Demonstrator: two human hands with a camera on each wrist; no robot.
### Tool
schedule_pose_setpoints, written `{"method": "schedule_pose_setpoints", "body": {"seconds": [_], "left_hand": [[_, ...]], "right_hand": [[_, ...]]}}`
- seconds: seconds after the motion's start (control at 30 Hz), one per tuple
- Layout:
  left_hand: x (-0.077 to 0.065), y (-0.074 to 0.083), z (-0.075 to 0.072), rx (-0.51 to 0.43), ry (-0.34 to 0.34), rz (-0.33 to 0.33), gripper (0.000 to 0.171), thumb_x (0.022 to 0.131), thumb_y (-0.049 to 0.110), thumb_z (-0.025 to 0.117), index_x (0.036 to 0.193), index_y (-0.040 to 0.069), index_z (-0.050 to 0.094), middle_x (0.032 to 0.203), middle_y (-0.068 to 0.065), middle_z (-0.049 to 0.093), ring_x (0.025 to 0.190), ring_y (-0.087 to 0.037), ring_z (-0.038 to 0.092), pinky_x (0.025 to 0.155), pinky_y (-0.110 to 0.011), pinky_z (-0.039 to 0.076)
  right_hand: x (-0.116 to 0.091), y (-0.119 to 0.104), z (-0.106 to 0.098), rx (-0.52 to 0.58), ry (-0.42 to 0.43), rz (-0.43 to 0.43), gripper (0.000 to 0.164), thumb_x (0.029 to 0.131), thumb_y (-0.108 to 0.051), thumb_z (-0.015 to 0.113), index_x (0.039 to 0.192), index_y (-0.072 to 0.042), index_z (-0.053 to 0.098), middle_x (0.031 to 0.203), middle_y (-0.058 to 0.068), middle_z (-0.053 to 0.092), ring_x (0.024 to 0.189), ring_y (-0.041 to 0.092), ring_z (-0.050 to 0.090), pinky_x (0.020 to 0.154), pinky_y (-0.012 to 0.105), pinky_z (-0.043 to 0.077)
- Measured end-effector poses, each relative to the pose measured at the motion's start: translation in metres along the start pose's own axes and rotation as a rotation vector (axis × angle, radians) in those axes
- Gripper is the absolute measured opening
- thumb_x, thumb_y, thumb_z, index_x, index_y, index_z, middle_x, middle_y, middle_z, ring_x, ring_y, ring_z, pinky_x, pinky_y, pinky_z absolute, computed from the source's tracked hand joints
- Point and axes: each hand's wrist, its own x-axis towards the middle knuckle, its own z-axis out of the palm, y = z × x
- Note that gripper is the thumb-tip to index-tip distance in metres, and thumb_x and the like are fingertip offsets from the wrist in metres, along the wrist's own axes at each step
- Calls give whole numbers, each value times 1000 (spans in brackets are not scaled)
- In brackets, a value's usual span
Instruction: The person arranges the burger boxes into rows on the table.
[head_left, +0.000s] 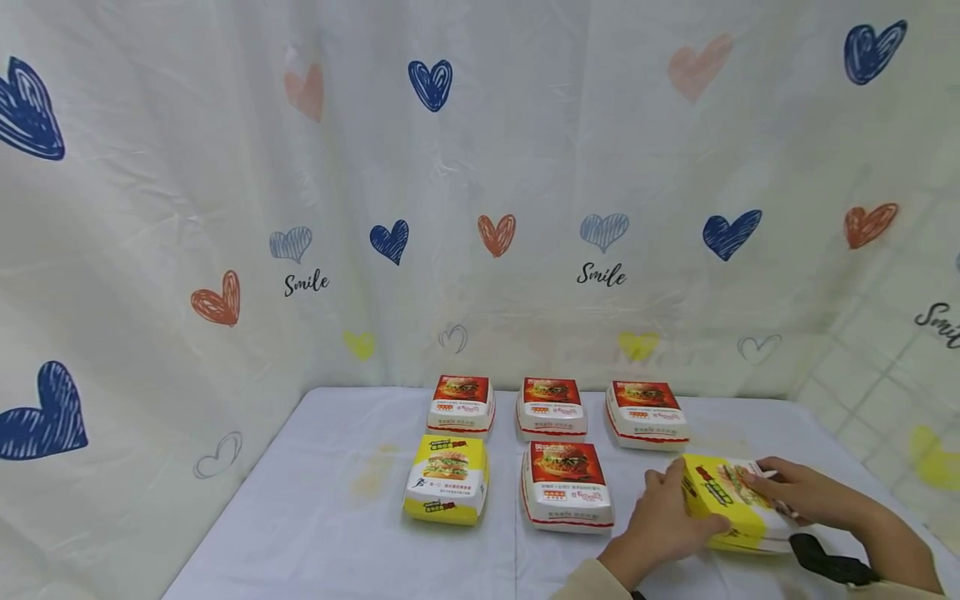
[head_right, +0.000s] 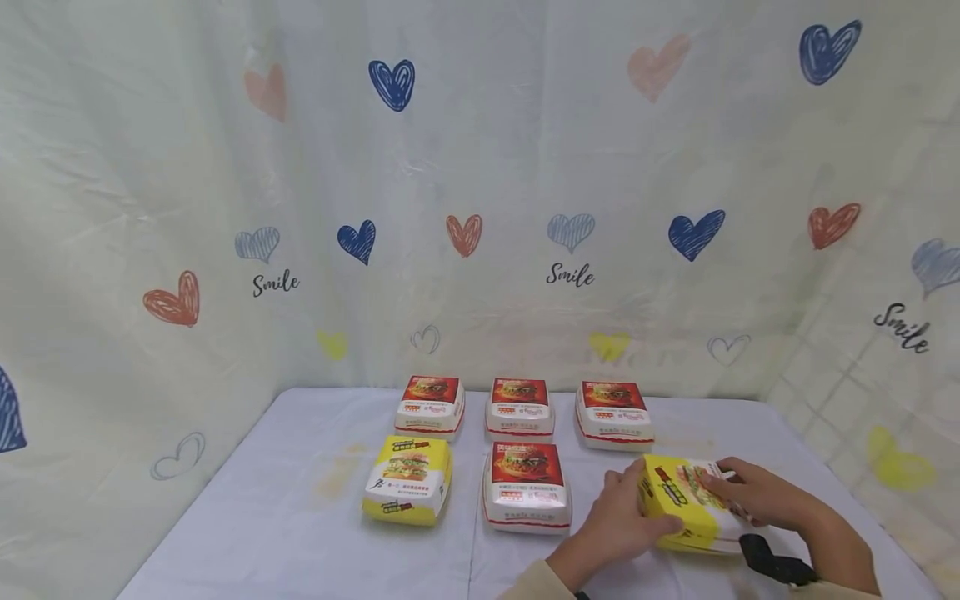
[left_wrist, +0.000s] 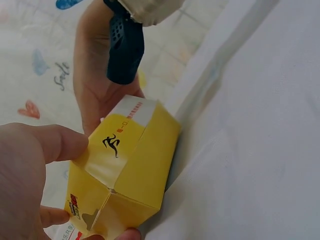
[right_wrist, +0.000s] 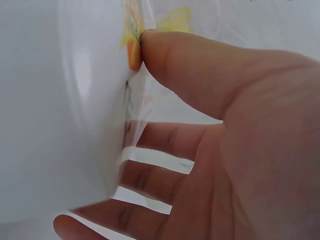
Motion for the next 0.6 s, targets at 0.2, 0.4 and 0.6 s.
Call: {"method": "schedule_pose_setpoints", "body": {"seconds": [0.2,0.4,0.6], "left_hand": [[-1,0,-5,-43,-1,-11,71,83,49,79,145,42,45,122,4,50,95,-15,55,87,-36,52],[-2,3,-10,-59,-15,-35,67,85,47,78,145,40,47,123,4,52,98,-15,55,93,-39,53],[-2,2,-10,-79,-23,-33,63,86,45,76,143,39,49,121,4,53,99,-15,55,95,-39,52]], "right_hand": [[3,0,0,-10,-3,-24,77,108,-45,46,146,18,23,125,41,54,104,33,61,78,51,58],[3,-1,1,-17,19,-33,71,108,-42,48,144,16,30,118,31,62,99,28,61,77,49,58],[1,1,-1,-33,11,-10,72,107,-44,49,143,16,32,117,28,64,97,26,62,78,50,57]]}}
